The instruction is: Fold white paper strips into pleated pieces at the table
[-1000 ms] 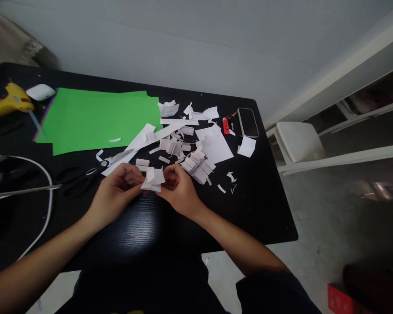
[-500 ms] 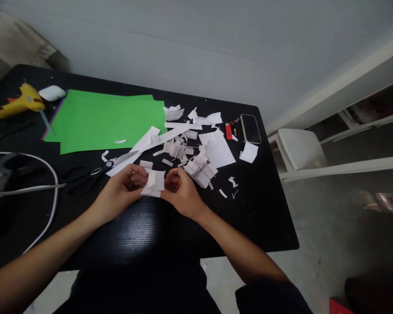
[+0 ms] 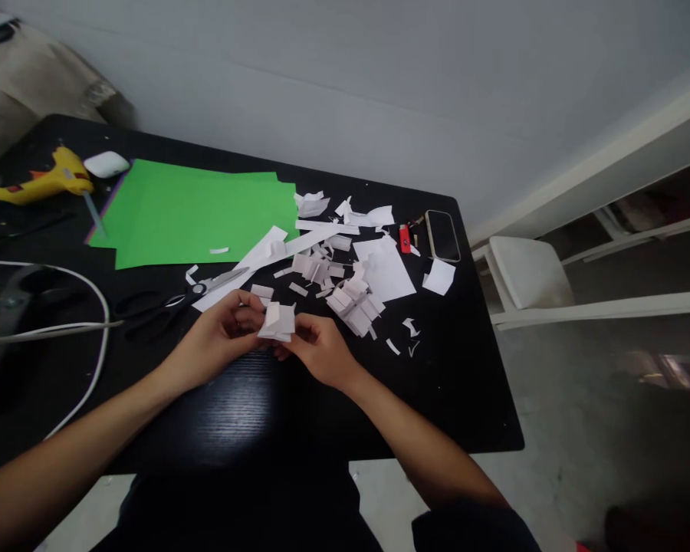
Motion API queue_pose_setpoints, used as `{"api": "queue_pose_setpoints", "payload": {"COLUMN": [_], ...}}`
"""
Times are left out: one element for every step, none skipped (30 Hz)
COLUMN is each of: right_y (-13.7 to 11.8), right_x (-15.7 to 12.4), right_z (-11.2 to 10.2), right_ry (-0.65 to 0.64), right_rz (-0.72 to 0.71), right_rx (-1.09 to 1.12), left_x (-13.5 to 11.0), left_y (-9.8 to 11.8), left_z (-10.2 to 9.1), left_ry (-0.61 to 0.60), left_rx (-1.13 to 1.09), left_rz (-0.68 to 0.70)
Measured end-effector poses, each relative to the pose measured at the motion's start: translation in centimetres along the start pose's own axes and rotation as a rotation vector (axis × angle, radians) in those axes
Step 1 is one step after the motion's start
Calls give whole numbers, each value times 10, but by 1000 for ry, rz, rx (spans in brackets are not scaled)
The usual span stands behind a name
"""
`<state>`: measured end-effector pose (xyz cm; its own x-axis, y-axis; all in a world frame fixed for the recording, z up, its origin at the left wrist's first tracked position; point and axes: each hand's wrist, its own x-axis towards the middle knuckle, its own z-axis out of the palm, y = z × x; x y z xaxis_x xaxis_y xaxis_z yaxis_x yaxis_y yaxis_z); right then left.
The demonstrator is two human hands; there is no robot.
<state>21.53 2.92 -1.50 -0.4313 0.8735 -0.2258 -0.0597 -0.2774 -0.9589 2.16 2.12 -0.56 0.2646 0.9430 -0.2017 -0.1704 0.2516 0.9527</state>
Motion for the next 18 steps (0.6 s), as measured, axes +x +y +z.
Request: {"api": "queue_pose_setpoints", "payload": {"right_y": [0, -1, -1, -2, -2, -2, -2, -2, -2, -1, -1, -1, 0, 0, 0, 1, 1, 1], "right_x": [0, 0, 0, 0, 0, 0, 0, 0, 0, 0, 0, 0, 0, 1, 1, 1, 1, 0], "right_z": [-1, -1, -1, -1, -1, -1, -1, -1, -1, -1, -1, -1, -1, -1, -1, 0, 0, 0], "right_ry": [-8, -18, -26, -27, -21, -12, -2, 6, 10, 12, 10, 8, 7, 6, 5, 3, 4, 9], "right_rz": [1, 6, 13, 23, 34, 44, 51, 55, 58, 59, 61, 64, 69, 73, 76, 80, 82, 78], "right_rx": [6, 16, 29, 44, 60, 72, 80, 87, 93, 102, 112, 123, 132, 136, 137, 133, 128, 127], "left_x": [0, 0, 0, 1, 1, 1, 2, 2, 2, 2, 3, 3, 3, 3, 2, 2, 2, 2], "left_y": [1, 1, 2, 3, 4, 5, 5, 5, 5, 5, 5, 5, 5, 5, 5, 5, 5, 5], "left_z": [-1, -2, -3, -5, -6, -7, -7, -8, -8, -9, -9, -9, -9, -8, -8, -8, -8, -8], "left_ry": [-11, -17, -16, -10, 0, 9, 18, 27, 31, 31, 30, 29, 31, 36, 42, 48, 50, 48], "left_rx": [2, 6, 12, 17, 18, 15, 9, 1, -6, -8, -6, -1, 5, 8, 9, 9, 9, 10], "left_rz": [-7, -15, -20, -25, -28, -30, -29, -26, -23, -21, -21, -22, -23, -23, -21, -16, -11, -5]}}
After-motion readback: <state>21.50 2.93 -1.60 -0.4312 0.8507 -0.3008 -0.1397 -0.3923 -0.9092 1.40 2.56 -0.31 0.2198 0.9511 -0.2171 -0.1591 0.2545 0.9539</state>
